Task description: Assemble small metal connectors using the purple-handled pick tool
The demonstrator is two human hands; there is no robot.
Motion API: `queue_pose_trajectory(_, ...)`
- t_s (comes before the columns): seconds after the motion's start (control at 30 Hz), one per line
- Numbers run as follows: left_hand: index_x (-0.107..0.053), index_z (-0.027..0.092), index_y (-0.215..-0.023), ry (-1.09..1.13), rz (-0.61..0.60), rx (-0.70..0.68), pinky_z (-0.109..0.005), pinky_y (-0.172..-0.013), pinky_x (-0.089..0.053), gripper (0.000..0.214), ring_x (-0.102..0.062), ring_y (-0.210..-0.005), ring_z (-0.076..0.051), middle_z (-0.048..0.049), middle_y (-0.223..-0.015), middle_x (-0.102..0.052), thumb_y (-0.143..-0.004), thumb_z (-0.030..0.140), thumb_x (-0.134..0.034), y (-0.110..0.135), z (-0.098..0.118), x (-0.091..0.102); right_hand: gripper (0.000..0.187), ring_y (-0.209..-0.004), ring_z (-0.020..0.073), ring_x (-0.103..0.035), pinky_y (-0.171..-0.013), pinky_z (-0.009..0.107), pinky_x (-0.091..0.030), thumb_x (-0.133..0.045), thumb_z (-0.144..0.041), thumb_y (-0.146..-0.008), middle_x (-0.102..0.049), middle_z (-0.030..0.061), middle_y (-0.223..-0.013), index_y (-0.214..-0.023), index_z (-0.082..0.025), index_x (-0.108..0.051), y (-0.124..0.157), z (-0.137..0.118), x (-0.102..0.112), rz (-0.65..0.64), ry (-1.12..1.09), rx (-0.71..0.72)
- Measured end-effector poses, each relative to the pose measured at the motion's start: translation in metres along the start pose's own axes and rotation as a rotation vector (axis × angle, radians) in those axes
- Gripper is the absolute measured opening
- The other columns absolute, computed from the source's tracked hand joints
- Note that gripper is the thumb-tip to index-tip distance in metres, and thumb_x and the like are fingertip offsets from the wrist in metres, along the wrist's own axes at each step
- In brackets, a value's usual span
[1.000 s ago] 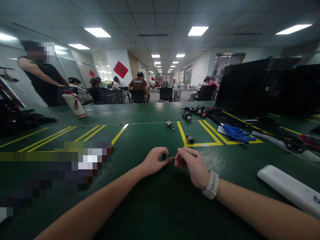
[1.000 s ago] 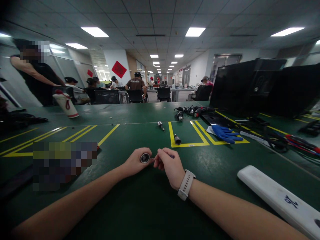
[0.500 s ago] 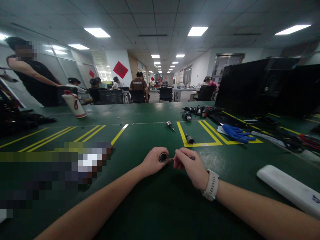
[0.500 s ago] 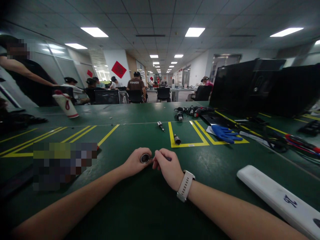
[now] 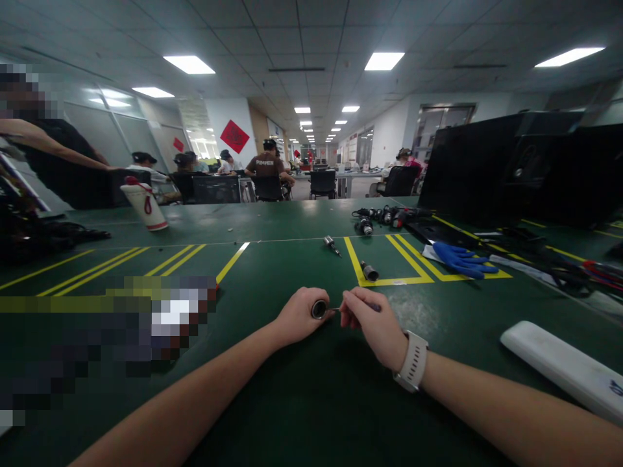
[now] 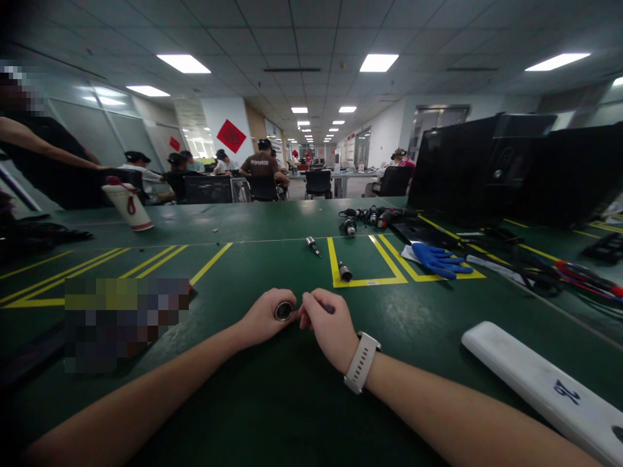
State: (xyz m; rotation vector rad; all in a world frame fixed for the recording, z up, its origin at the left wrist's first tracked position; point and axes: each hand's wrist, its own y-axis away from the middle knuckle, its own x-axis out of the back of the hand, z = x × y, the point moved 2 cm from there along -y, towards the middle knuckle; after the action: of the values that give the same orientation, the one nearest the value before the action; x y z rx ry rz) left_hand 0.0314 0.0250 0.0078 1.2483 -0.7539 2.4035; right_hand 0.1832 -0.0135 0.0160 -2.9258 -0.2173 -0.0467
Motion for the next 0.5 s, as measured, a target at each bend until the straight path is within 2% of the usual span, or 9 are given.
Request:
queue_pose_trajectory(0.07, -0.053, 0.018, -0.063, -0.006, -0.004, -0.005, -0.028, -0.066, -0.040, 0.013, -0.050, -0.062, -0.014, 0.0034, -0.063, -0.055, -0.072, 0.024, -0.059, 0.001, 0.001, 0.000, 0.031, -0.053, 0.0126, -0.049, -0.053, 0.026, -0.037, -0.051, -0.037, -0.082, -0.053, -0.0015, -0.053, -0.059, -0.018, -0.056, 0.001, -0.003, -0.001, -0.020, 0.081, 0.046)
queue_pose_trajectory(0.13, -0.053, 0.018, -0.064, -0.004, 0.001, -0.002, -0.028, -0.066, -0.040, 0.012, -0.051, -0.063, -0.014, 0.0033, -0.064, -0.055, -0.073, 0.023, -0.059, 0.001, 0.001, 0.000, 0.031, -0.053, 0.0125, -0.049, -0.053, 0.026, -0.037, -0.050, -0.037, -0.082, -0.054, -0.0016, -0.054, -0.059, -0.018, -0.056, 0.002, -0.002, -0.002, -0.043, 0.047, 0.032)
queue_pose_trajectory(0.37, -0.051, 0.017, -0.066, 0.037, 0.031, 0.014, -0.025, -0.060, -0.041, 0.011, -0.050, -0.064, -0.013, 0.0027, -0.066, -0.053, -0.071, 0.022, -0.059, -0.001, -0.003, 0.001, 0.027, -0.048, 0.0102, -0.047, -0.049, 0.023, -0.034, -0.054, -0.039, -0.076, -0.055, -0.0015, -0.051, -0.060, -0.017, -0.055, 0.001, 0.008, -0.004, 0.013, -0.325, -0.205)
queue_pose_trajectory(0.5, -0.051, 0.017, -0.064, 0.052, 0.040, 0.028, -0.023, -0.056, -0.040, 0.010, -0.049, -0.061, -0.012, 0.0035, -0.063, -0.051, -0.070, 0.019, -0.059, -0.001, -0.004, 0.001, 0.027, -0.047, 0.0101, -0.046, -0.048, 0.023, -0.033, -0.057, -0.041, -0.072, -0.055, -0.0006, -0.052, -0.062, -0.016, -0.054, 0.000, 0.012, -0.004, 0.032, -0.434, -0.281)
